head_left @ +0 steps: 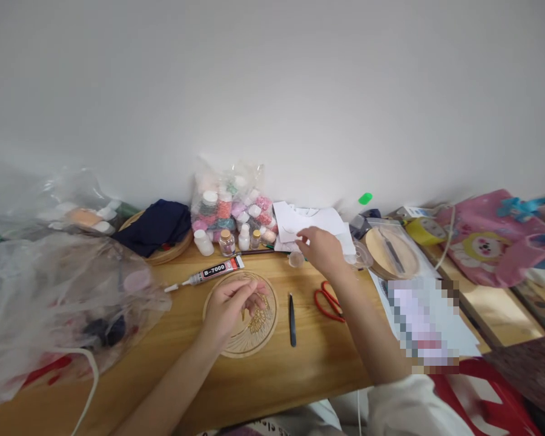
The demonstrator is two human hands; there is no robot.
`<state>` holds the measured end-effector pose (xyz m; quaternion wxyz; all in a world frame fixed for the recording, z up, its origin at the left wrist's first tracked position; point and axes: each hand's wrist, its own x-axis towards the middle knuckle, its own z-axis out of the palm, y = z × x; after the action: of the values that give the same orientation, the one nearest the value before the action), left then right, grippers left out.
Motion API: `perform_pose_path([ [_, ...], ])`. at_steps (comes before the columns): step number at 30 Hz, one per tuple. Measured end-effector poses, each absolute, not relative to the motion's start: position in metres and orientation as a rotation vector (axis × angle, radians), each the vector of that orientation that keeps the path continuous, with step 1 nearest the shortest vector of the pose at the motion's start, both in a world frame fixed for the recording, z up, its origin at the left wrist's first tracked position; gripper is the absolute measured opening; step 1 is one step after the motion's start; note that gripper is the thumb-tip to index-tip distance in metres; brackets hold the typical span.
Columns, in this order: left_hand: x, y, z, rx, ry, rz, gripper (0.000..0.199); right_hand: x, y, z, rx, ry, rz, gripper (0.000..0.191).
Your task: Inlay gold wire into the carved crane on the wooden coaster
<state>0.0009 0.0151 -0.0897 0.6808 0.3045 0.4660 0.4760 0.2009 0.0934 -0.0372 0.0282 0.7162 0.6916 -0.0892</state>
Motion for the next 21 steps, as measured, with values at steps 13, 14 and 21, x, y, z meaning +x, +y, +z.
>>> perform_pose_path([
  [13,-0.017,0.009,-0.093,0.674,0.964,1.076,0.037,0.172,0.154,-0.048,1.927,1.990,-0.136,0.038],
  [14,-0.018,0.009,-0.094,0.674,0.961,1.076,0.036,0.172,0.155,-0.048,1.921,1.984,-0.138,0.037],
  [21,-0.018,0.011,-0.100,0.656,0.942,1.093,0.032,0.180,0.156,-0.044,1.944,1.931,-0.176,0.033],
])
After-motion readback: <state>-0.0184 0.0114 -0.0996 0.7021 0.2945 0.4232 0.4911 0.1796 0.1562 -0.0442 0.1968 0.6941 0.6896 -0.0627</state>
